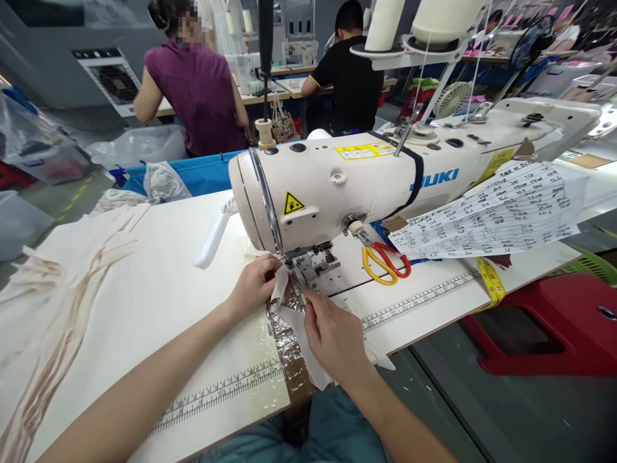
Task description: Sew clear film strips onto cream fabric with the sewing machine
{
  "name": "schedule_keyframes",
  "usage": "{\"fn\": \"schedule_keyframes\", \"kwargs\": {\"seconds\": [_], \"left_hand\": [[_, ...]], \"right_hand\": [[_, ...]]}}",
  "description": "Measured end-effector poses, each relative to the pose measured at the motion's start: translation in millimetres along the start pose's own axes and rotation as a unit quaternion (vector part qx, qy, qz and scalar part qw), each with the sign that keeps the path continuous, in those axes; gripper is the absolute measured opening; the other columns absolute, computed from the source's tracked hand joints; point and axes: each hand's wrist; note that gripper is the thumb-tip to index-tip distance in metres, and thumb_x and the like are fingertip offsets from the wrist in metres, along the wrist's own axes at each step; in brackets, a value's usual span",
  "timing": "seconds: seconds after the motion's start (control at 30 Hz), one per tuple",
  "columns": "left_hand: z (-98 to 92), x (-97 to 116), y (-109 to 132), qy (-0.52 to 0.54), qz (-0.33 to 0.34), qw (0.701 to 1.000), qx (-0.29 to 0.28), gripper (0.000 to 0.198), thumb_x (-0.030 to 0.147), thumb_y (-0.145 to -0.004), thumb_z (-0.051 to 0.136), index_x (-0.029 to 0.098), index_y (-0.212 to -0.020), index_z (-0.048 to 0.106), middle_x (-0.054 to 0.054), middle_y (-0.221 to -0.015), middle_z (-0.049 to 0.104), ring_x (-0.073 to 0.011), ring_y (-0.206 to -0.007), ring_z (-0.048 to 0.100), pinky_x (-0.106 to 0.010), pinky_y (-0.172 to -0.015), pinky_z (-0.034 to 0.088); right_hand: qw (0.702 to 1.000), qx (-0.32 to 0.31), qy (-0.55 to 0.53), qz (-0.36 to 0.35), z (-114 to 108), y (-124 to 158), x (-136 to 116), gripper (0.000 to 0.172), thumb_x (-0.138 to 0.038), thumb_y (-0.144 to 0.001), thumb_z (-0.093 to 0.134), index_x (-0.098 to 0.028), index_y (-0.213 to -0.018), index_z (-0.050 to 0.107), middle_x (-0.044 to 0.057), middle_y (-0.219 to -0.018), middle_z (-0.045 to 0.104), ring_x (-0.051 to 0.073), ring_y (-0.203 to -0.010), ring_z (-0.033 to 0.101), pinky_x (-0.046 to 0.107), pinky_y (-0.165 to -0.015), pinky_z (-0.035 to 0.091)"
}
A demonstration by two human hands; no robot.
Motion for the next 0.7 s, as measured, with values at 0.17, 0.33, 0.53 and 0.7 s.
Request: {"fn": "schedule_keyframes", "kwargs": {"seconds": [0.17,0.33,0.53,0.7], "left_hand": [[0.7,0,3,-0.060,0.057,0.996,0.019,0.011,0.019,-0.089,0.053,0.019,-0.078,0.058,-0.003,-0.083,0.065,-0.0158,-0.076,0.061,-0.028,-0.066,0.051],[2.0,3,3,-0.177,0.181,0.967,0.010,0.017,0.013,-0.092,0.046,0.017,-0.087,0.063,-0.008,-0.090,0.066,-0.0198,-0.083,0.059,-0.033,-0.072,0.054],[-7.3,10,7,-0.178,0.187,0.962,-0.084,0.024,0.007,-0.090,0.045,0.014,-0.098,0.067,-0.011,-0.101,0.064,-0.0221,-0.093,0.058,-0.038,-0.079,0.058],[-8.9,23,16,-0.211,0.158,0.957,-0.120,0.032,0.007,-0.094,0.040,0.014,-0.107,0.068,-0.012,-0.108,0.063,-0.0237,-0.098,0.055,-0.043,-0.082,0.059]], "right_hand": [[0.999,-0.030,0.031,0.006,-2,-2,-1,0.031,-0.017,-0.097,0.041,-0.015,-0.120,0.063,0.008,-0.094,0.074,0.020,-0.064,0.068,0.028,-0.049,0.040],[0.998,-0.023,0.062,-0.007,1,-4,-1,0.030,-0.016,-0.096,0.044,-0.014,-0.120,0.063,0.008,-0.094,0.075,0.019,-0.065,0.069,0.027,-0.050,0.041],[0.997,0.037,0.064,-0.021,-2,12,-3,0.027,-0.016,-0.097,0.040,-0.011,-0.114,0.061,0.009,-0.090,0.075,0.021,-0.064,0.070,0.029,-0.048,0.041],[0.992,-0.032,-0.114,0.033,-33,52,1,0.014,-0.021,-0.097,0.040,-0.019,-0.102,0.053,0.000,-0.068,0.068,0.017,-0.048,0.063,0.025,-0.044,0.043]]}}
Point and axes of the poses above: each hand's wrist, its own y-axis away from the middle knuckle, its own z-axis out of the palm, x = y × z
